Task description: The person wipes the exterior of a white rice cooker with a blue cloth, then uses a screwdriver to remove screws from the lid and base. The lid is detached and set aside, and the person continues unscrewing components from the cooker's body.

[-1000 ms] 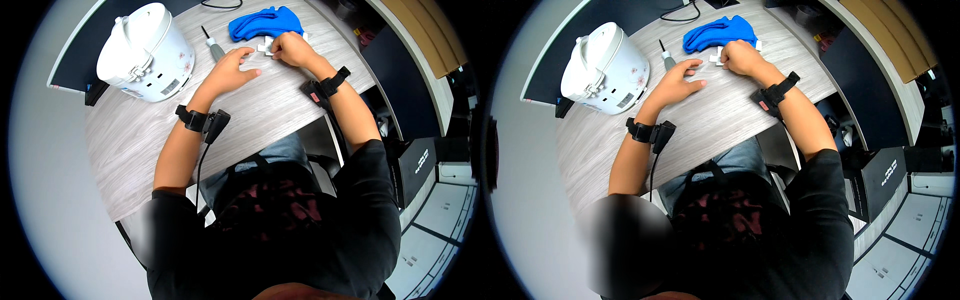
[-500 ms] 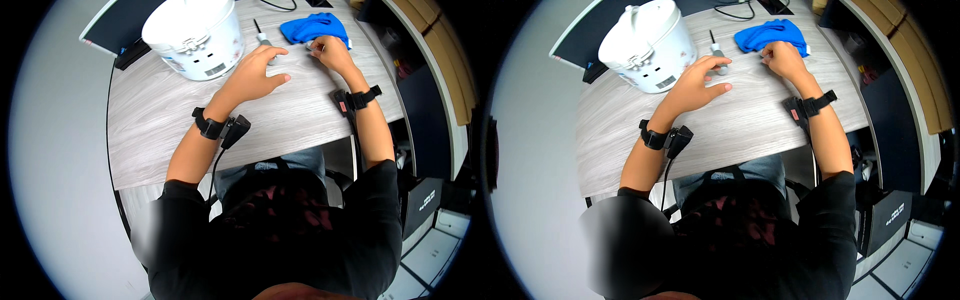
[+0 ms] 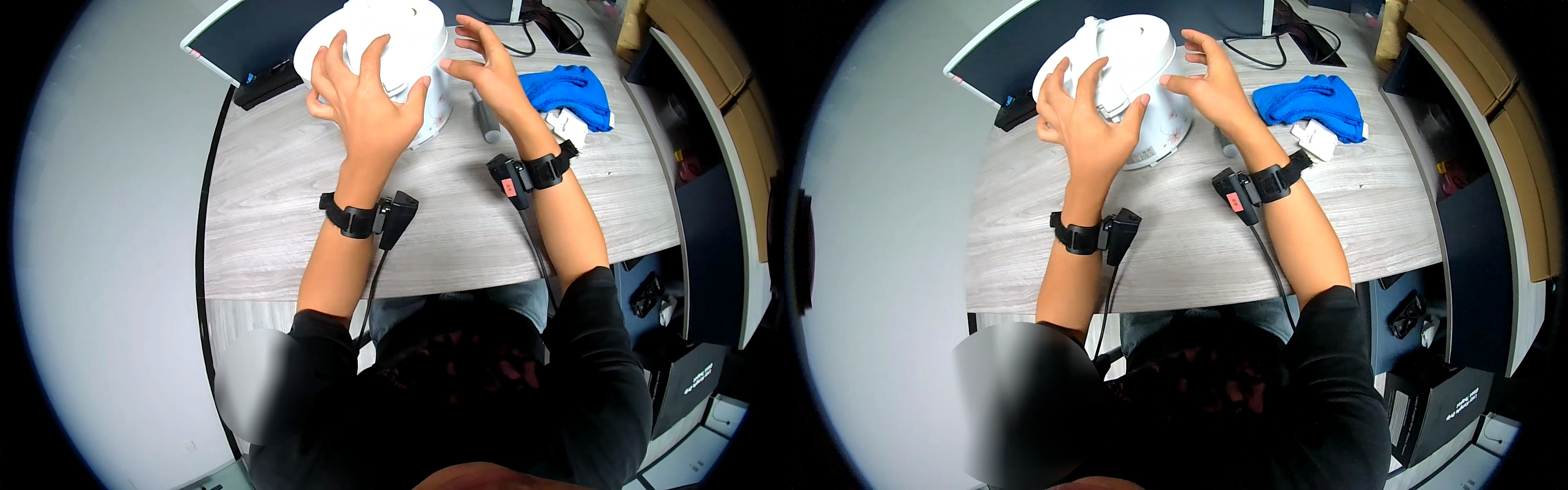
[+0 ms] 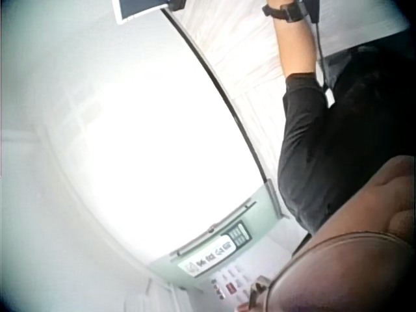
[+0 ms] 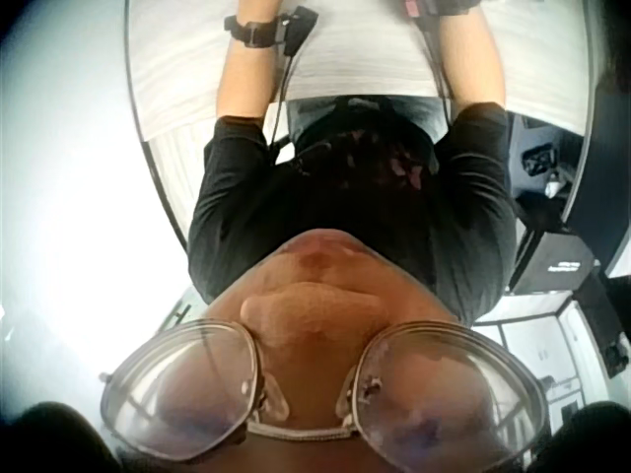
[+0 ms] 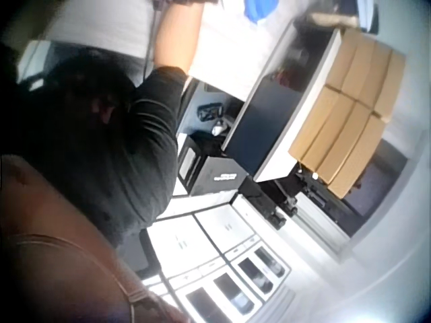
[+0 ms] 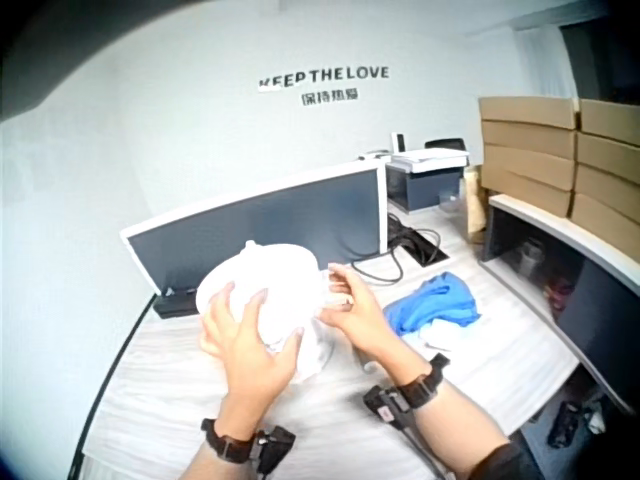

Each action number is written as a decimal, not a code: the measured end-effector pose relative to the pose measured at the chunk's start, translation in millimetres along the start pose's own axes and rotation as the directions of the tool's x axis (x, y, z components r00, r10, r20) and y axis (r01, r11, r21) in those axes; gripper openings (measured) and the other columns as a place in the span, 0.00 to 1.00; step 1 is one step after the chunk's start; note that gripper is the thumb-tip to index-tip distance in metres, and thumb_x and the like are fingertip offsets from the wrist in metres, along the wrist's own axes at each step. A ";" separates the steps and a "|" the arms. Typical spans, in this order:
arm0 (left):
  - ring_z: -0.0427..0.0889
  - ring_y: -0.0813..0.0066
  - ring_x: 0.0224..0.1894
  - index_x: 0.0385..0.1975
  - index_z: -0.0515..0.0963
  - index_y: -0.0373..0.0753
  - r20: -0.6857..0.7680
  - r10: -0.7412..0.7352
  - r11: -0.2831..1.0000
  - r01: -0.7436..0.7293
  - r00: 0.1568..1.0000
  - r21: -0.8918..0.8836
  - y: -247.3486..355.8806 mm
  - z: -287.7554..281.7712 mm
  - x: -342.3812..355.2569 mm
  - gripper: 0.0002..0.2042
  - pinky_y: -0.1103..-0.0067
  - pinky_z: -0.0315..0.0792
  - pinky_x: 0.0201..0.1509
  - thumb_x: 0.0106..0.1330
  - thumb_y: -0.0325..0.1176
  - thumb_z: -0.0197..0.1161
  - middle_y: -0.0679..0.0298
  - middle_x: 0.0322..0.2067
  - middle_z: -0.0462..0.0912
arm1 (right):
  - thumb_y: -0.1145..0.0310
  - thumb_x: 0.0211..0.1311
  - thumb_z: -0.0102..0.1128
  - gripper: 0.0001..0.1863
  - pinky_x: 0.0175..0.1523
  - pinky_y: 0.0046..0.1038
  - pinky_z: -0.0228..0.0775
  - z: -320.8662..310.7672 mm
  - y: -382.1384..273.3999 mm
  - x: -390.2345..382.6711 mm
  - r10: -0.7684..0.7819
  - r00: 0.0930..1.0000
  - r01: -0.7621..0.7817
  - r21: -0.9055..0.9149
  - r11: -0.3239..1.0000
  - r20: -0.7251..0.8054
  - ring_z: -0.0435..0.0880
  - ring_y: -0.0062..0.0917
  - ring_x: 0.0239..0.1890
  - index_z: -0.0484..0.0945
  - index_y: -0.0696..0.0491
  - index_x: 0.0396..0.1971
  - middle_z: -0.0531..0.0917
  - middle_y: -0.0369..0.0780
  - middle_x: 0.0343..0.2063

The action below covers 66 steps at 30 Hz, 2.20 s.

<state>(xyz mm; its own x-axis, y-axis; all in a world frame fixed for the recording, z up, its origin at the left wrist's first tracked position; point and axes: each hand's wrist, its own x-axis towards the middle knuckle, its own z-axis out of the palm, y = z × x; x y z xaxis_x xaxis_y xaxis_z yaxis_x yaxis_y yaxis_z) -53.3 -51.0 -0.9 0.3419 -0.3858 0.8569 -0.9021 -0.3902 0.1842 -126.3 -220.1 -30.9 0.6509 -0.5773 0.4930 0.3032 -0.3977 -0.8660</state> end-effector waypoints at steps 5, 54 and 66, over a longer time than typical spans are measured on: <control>0.55 0.47 0.70 0.47 0.83 0.46 -0.029 0.003 0.997 -0.006 1.000 -0.081 -15.3 11.5 -5.8 0.22 0.47 0.43 0.63 0.51 0.42 0.75 0.44 0.66 0.63 | 0.67 0.52 0.70 0.42 0.72 0.39 0.59 6.4 6.7 12.2 0.039 0.999 -0.040 0.085 0.996 0.008 0.62 0.37 0.72 0.65 0.49 0.70 0.67 0.45 0.68; 0.52 0.60 0.74 0.75 0.45 0.43 0.252 -0.307 0.323 0.350 0.918 -0.879 -76.6 -9.8 -33.1 0.41 0.66 0.43 0.78 0.59 0.34 0.53 0.52 0.70 0.55 | 0.71 0.41 0.65 0.54 0.75 0.33 0.45 -1.5 9.5 19.3 -0.057 0.930 -0.147 0.510 0.848 0.363 0.57 0.35 0.71 0.52 0.53 0.74 0.62 0.44 0.67; 0.58 0.63 0.70 0.70 0.55 0.43 0.231 -0.387 0.369 0.380 0.893 -0.848 -76.5 -13.2 -25.7 0.36 0.68 0.53 0.73 0.55 0.31 0.50 0.55 0.65 0.61 | 0.79 0.41 0.57 0.49 0.58 0.26 0.66 5.6 -0.8 15.3 0.071 0.960 -0.177 0.389 0.904 0.270 0.69 0.31 0.57 0.56 0.53 0.72 0.67 0.45 0.60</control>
<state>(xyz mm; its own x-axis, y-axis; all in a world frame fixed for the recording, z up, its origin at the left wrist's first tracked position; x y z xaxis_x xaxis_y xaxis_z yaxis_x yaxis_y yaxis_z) 3.4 -0.1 -30.7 0.7150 -0.3868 0.5823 -0.4267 0.4182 0.8019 -112.7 -224.6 -23.2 0.8345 -0.3904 0.3890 0.4301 0.0200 -0.9026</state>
